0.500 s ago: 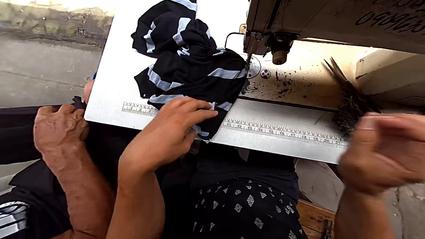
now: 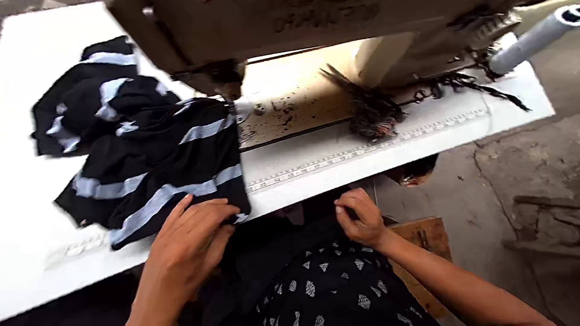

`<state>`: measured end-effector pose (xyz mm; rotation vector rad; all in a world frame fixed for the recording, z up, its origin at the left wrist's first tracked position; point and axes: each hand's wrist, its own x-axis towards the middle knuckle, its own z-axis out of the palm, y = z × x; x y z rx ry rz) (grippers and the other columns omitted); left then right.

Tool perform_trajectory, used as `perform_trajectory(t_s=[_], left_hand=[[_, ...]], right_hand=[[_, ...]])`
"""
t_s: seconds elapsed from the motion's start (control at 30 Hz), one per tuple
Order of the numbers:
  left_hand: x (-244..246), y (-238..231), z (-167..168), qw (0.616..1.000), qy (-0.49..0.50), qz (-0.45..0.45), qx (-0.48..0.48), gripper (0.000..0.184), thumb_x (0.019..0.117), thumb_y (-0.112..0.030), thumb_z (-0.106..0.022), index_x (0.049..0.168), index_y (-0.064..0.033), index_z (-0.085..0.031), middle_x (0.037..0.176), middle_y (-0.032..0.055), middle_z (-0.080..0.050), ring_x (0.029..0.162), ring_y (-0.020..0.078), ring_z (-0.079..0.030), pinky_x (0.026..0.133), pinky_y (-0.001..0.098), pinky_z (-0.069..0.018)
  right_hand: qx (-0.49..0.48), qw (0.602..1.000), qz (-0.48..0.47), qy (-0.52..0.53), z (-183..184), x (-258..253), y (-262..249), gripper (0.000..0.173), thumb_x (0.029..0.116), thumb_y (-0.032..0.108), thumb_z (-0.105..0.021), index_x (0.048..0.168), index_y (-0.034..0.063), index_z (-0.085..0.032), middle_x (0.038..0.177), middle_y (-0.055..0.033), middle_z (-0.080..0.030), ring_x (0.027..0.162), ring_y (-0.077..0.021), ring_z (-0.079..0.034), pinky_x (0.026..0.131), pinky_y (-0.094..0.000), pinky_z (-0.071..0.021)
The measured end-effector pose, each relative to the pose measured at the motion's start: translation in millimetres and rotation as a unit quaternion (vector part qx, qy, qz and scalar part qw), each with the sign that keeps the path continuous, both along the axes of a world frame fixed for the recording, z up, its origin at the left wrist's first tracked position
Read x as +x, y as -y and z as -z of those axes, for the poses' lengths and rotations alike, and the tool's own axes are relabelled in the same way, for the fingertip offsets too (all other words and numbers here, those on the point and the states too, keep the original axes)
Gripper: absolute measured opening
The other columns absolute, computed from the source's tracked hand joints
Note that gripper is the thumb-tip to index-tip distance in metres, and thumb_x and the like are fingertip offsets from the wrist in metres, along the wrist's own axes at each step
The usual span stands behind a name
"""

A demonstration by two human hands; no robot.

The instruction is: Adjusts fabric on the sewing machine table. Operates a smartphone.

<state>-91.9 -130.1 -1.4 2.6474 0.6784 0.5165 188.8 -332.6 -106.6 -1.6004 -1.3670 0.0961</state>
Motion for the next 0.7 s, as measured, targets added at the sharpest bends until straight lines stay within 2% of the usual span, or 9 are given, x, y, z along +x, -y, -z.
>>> perform_trajectory(t_s=[0.07, 0.13, 0.17, 0.23, 0.3, 0.43, 0.5, 0.57, 0.7], left_hand=[[6.1, -6.0, 10.0, 0.999, 0.016, 0.023, -0.016, 0.024, 0.1018, -0.025, -0.055, 0.11, -0.0091, -0.071, 0.104, 0.0124, -0.074, 0.107, 0.0216, -0.069, 0.112, 0.0485, -0.0397], [19.1, -7.7, 16.4, 0.999, 0.033, 0.034, -0.018, 0.021, 0.1014, -0.022, -0.058, 0.111, -0.0065, -0.07, 0.103, 0.0144, -0.073, 0.108, 0.0203, -0.068, 0.114, 0.0451, -0.0372], [26.8, -6.9, 19.8, 0.998, 0.048, 0.032, -0.01, 0.021, 0.1013, -0.022, -0.061, 0.111, -0.006, -0.07, 0.103, 0.0146, -0.073, 0.107, 0.0197, -0.067, 0.113, 0.0446, -0.0376], [42.5, -4.6, 22.5, 0.996, 0.082, 0.028, 0.009, 0.022, 0.1005, -0.024, -0.066, 0.112, -0.006, -0.071, 0.105, 0.0141, -0.07, 0.107, 0.0186, -0.065, 0.11, 0.0421, -0.0376], [52.2, -1.5, 16.4, 0.994, 0.101, 0.037, 0.029, 0.024, 0.0992, -0.025, -0.068, 0.114, -0.0055, -0.07, 0.109, 0.0133, -0.067, 0.11, 0.0181, -0.06, 0.11, 0.0396, -0.0362], [63.3, 15.2, 5.8, 0.985, 0.147, 0.03, 0.082, 0.016, 0.0968, -0.012, -0.068, 0.102, 0.0033, -0.071, 0.1, 0.0171, -0.064, 0.105, 0.0189, -0.062, 0.096, 0.026, -0.0482], [77.4, 27.5, 2.6, 0.981, 0.165, 0.064, 0.079, 0.012, 0.0971, -0.009, -0.067, 0.101, 0.002, -0.069, 0.1, 0.0157, -0.062, 0.1, 0.0155, -0.061, 0.088, 0.0206, -0.0502], [98.0, 46.8, -1.1, 0.979, 0.155, 0.119, 0.056, 0.011, 0.0986, -0.012, -0.065, 0.106, -0.0047, -0.068, 0.108, 0.01, -0.06, 0.104, 0.012, -0.06, 0.094, 0.0221, -0.049], [148.2, 93.1, -2.8, 0.97, 0.13, 0.207, -0.003, 0.012, 0.0978, -0.016, -0.067, 0.108, -0.0119, -0.072, 0.106, 0.0064, -0.067, 0.105, 0.012, -0.063, 0.1, 0.0276, -0.0495]], right_hand=[[-0.244, 0.954, 0.134, -0.114, 34.7, 13.5, 58.5, 0.044, 0.105, 0.03, -0.049, 0.13, -0.0038, -0.064, 0.129, -0.023, -0.065, 0.125, -0.0309, -0.061, 0.109, -0.0464, -0.0464], [-0.425, 0.832, 0.09, -0.345, 48.1, 19.9, 92.3, 0.06, 0.1127, 0.037, -0.027, 0.157, -0.0009, -0.037, 0.162, -0.0204, -0.038, 0.153, -0.0265, -0.034, 0.127, -0.0455, -0.024], [-0.428, 0.786, 0.078, -0.44, 56.0, 18.9, 104.9, 0.061, 0.1135, 0.038, -0.021, 0.158, -0.0014, -0.035, 0.163, -0.0199, -0.036, 0.153, -0.0237, -0.033, 0.128, -0.0429, -0.0224], [-0.39, 0.754, 0.115, -0.516, 75.1, 16.7, 129.2, 0.063, 0.1131, 0.042, -0.018, 0.146, 0.0016, -0.054, 0.146, -0.015, -0.058, 0.138, -0.0173, -0.053, 0.118, -0.0391, -0.0395], [-0.341, 0.821, 0.138, -0.436, 72.5, 22.5, 149.7, 0.052, 0.1127, 0.033, -0.03, 0.134, 0.002, -0.066, 0.131, -0.0127, -0.069, 0.123, -0.0158, -0.064, 0.108, -0.037, -0.0487], [-0.133, 0.954, 0.266, -0.027, 30.9, 68.3, 139.4, 0.023, 0.0999, 0.011, -0.059, 0.11, 0.0003, -0.077, 0.104, -0.0133, -0.076, 0.095, -0.0195, -0.074, 0.087, -0.0335, -0.0606], [-0.135, 0.958, 0.216, 0.131, 6.1, 115.8, 113.0, 0.019, 0.0948, 0.001, -0.062, 0.108, 0.0018, -0.077, 0.106, -0.0156, -0.074, 0.103, -0.0293, -0.072, 0.091, -0.0412, -0.0599], [-0.258, 0.944, 0.098, 0.18, -16.8, 153.7, 80.6, 0.012, 0.092, -0.003, -0.064, 0.097, 0.0013, -0.074, 0.098, -0.0185, -0.071, 0.099, -0.0376, -0.069, 0.086, -0.0515, -0.058], [-0.559, 0.808, -0.083, 0.165, -61.9, 162.8, 30.8, 0.015, 0.0992, 0.002, -0.058, 0.103, -0.0046, -0.071, 0.104, -0.0252, -0.07, 0.102, -0.0469, -0.067, 0.08, -0.0673, -0.0511]])
